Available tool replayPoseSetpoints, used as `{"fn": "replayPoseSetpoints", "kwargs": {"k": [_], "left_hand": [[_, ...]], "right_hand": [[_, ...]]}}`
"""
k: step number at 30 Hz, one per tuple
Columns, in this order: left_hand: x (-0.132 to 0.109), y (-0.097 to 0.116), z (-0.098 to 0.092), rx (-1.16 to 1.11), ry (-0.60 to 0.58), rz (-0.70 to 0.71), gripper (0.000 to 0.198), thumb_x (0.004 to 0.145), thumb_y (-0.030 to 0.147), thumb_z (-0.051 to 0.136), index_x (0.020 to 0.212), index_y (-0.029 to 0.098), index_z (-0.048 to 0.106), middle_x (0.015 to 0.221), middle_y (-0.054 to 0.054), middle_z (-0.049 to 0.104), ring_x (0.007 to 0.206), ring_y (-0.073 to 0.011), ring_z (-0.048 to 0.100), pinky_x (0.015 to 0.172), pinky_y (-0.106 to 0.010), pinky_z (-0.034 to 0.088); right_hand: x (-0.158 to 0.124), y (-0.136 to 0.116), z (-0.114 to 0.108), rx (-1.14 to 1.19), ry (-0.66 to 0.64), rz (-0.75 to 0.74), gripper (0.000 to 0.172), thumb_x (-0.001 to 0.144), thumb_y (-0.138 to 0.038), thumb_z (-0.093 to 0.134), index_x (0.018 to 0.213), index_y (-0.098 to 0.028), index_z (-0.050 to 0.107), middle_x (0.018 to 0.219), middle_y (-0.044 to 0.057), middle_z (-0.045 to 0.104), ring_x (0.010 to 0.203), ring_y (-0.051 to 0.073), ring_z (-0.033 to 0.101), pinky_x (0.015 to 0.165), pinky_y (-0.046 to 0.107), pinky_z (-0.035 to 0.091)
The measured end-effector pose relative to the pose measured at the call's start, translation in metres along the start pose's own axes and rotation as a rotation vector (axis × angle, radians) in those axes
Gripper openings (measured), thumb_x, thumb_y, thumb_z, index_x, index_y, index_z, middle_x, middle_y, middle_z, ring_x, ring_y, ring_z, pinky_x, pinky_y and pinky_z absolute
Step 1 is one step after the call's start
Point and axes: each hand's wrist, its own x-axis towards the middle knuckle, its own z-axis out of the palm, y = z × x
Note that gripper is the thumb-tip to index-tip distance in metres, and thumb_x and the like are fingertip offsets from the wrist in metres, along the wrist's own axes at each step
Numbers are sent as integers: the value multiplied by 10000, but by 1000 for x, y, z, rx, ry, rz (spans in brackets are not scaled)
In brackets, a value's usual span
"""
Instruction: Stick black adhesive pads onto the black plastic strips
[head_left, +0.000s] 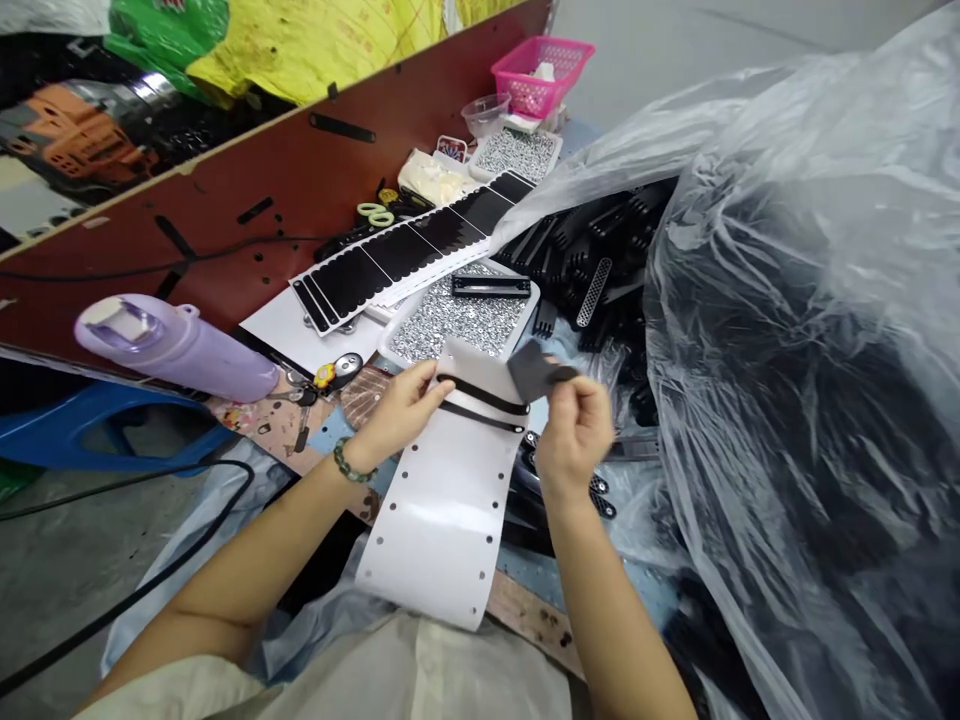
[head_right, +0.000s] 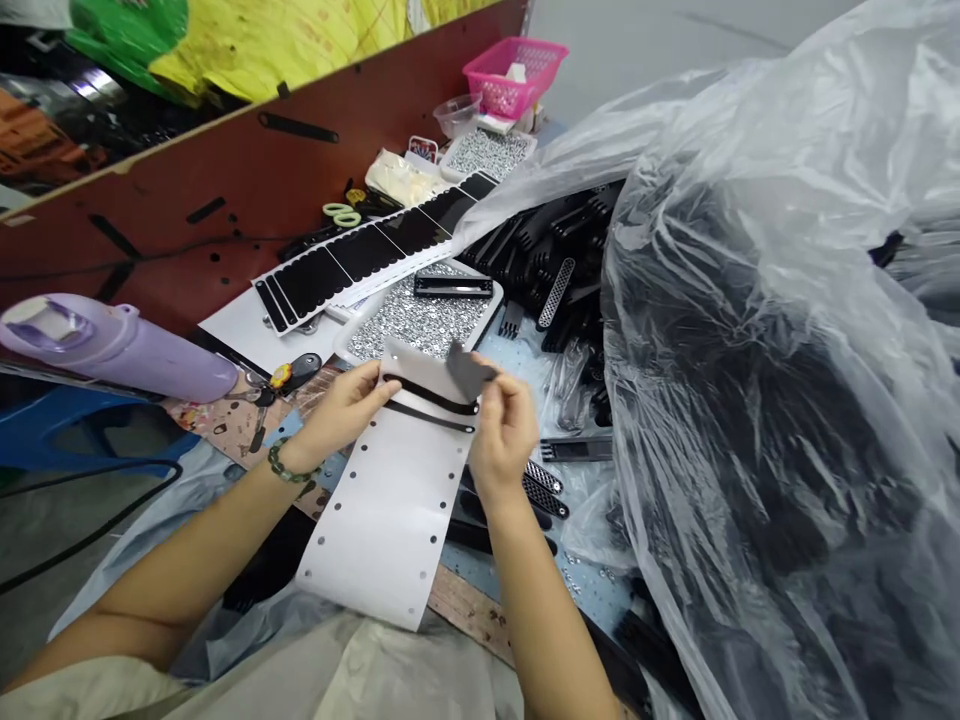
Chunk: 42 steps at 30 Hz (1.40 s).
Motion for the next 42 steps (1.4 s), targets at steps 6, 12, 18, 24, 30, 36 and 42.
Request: {"fn": "replayPoseSetpoints", "kwargs": {"k": [6,12,18,24,30,36,42], "left_hand": [[22,7,13,-148,-136,-31,166,812,329,595,851,168,587,801,-13,583,768,-158,547,714,-269,443],[18,26,26,-346,-233,-98,192,862,342,507,835,174,595,796,-17,581,774,-158,542,738,-294,449],[31,14,20,-289,-81,-141,326,854,411,539,648,171,462,599,32,447,560,-106,440,543,-239,373],[67,5,3,270,258,101,146,824,293,590,809,152,556,801,-26,548,766,-172,548,743,-324,462],[7,35,42,255,-239,301,265,895,166,470,1152,181,531,1048,-71,594,855,-152,605,745,-289,530],[-23,14,83,147,-547,75,312,898,186,448,1198,189,534,1143,-86,618,985,-183,630,850,-316,524],[-12,4,92,57,-552,-136,311,858,192,517,1157,166,598,1021,-65,679,890,-171,652,780,-276,523]], "right_hand": [[4,10,-30,-232,108,-18,114,922,-284,457,912,-222,552,886,53,637,863,188,628,784,362,516],[-9,21,1,-474,-355,-441,179,897,-175,483,982,-220,633,1020,90,690,924,198,631,808,362,512],[-7,10,4,-157,-219,-341,160,890,-134,487,995,-214,577,1023,71,697,896,178,665,775,342,528],[-5,-3,-74,114,179,109,94,932,-221,459,971,-225,545,820,-9,643,607,98,585,612,269,496],[-51,24,-107,-397,-407,98,143,902,-218,515,1004,-224,616,961,53,639,936,181,604,837,360,500],[-68,41,-96,-493,-549,41,194,920,-223,489,1074,-232,607,989,72,641,942,197,608,850,380,509],[-68,43,-94,-562,-562,-4,209,919,-206,484,1086,-206,611,971,80,650,933,206,598,850,385,507]]}}
